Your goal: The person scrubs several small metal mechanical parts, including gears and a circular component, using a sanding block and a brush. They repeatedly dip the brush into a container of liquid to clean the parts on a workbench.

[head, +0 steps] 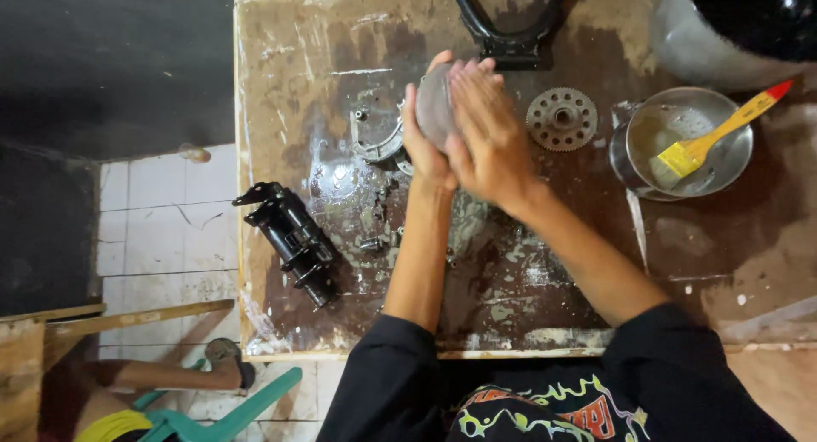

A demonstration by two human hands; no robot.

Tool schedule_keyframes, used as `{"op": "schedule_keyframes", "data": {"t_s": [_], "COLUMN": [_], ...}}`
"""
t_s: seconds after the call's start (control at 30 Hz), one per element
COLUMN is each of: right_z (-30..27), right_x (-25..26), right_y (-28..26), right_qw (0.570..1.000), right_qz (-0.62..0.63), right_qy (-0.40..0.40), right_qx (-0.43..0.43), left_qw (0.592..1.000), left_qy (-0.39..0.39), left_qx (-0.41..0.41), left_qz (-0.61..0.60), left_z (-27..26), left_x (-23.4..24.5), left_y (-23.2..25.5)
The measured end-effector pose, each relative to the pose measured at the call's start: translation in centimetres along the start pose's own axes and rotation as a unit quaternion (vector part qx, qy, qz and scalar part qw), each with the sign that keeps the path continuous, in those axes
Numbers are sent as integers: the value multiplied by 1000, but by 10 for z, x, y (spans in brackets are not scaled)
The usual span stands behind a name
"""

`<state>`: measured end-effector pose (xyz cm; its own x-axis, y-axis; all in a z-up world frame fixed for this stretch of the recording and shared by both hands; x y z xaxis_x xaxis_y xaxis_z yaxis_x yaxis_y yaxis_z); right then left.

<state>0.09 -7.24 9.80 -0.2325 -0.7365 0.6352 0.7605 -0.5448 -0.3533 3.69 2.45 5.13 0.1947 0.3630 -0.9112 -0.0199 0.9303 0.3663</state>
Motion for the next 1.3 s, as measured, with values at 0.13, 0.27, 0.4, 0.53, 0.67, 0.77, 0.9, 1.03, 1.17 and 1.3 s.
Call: {"op": "schedule_keyframes", "data": {"t_s": [0.13, 0.27, 0.4, 0.53, 0.67, 0.77, 0.9, 1.03, 1.17, 1.3], "right_z": [-8, 9, 10, 25, 8, 10, -2, -3, -10, -6], "right_x": [-7, -3, -11, -11, -13, -12, -16, -16, -9, 3], "right_y": [-8, -5, -22, -7, -36, -8, -6, 23, -2, 17], "right_qw": [996, 994, 999, 995, 992, 997, 996, 995, 995, 991], "right_qz": [-41, -7, 5, 81, -50, -60, -71, -94, -101, -132], "right_qy": [-23, 28, -19, 22, -74, -50, -19, 24, 13, 12], "right_qx": [80, -102, 37, -60, 90, 13, 51, -18, -17, -20], "left_qw": [998, 895, 988, 951, 985, 997, 998, 996, 996, 985], "left_qy": [-63, 62, -69, -70, -151, -75, -50, -66, -86, 65], "left_qx": [0, 76, 13, -25, 11, 18, -39, -39, -17, -33], "left_qz": [31, -435, 137, 300, -87, -29, 26, 55, -4, 156], "left_z": [-1, -5, -3, -6, -3, -8, -6, -11, -6, -9], "left_x": [-14, -21, -4, 0, -15, -27, -31, -31, -17, 18], "left_y": [13, 5, 18, 11, 26, 28, 32, 36, 26, 9]}}
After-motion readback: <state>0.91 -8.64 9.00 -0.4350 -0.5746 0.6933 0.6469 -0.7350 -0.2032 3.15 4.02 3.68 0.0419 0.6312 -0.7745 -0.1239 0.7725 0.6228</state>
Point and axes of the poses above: each hand's wrist, its own z-axis towards the middle knuckle, its own x-axis out of the back of the hand, y = z × x, the point moved 4 cm from there along z, towards the middle knuckle
